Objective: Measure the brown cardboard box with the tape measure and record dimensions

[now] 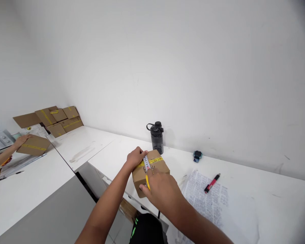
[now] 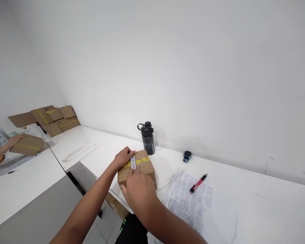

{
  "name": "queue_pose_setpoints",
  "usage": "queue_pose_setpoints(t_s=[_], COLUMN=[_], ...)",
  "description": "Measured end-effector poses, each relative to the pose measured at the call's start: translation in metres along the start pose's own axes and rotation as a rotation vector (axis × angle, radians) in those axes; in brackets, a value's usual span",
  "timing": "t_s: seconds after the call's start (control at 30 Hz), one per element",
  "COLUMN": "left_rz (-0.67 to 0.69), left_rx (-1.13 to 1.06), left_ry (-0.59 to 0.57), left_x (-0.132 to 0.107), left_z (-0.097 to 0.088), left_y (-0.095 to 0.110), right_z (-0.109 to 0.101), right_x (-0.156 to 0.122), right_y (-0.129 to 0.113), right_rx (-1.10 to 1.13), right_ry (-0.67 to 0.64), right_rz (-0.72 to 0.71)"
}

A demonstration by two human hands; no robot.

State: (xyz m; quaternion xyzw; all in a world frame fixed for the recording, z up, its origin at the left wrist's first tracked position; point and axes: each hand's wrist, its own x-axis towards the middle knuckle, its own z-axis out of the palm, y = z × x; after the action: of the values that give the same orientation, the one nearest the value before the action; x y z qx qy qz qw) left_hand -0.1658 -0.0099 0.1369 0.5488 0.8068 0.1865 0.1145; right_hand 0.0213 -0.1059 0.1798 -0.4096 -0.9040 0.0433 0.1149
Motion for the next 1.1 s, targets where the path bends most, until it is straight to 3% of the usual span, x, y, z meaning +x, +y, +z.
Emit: queue_pose_setpoints(t_s=[0.23, 0.53, 0.73, 0.87, 1.0, 1.1], left_rz=[0.006, 0.013, 0.028, 0.125, 0.266, 0.384], left_rx=[-0.004, -0.028, -0.039, -0.274, -0.696, -0.763], left_ry=[0.003, 0.011, 0.030, 0.160, 0.363, 0.269], left_x=[-0.001, 0.004, 0.004, 0.000, -0.018, -0.047], left_z=[0.000, 0.003, 0.005, -0.001, -0.036, -0.064], left_y=[0.002, -0.003, -0.003, -0.001, 0.025, 0.058], right_z=[0.000, 0.005, 0.003, -0.003, -0.009, -0.008], right_x=[-0.008, 0.017, 0.013, 0.007, 0.007, 0.010], right_y=[-0.003, 0.012, 0.012, 0.021, 0.043, 0.063], right_rx=[0.001, 0.073, 0.065, 0.023, 0.001, 0.007], right_ry=[-0.021, 0.045, 0.022, 0.045, 0.250, 0.559], right_rz=[-0.015, -0.007, -0.004, -0.003, 0.011, -0.032])
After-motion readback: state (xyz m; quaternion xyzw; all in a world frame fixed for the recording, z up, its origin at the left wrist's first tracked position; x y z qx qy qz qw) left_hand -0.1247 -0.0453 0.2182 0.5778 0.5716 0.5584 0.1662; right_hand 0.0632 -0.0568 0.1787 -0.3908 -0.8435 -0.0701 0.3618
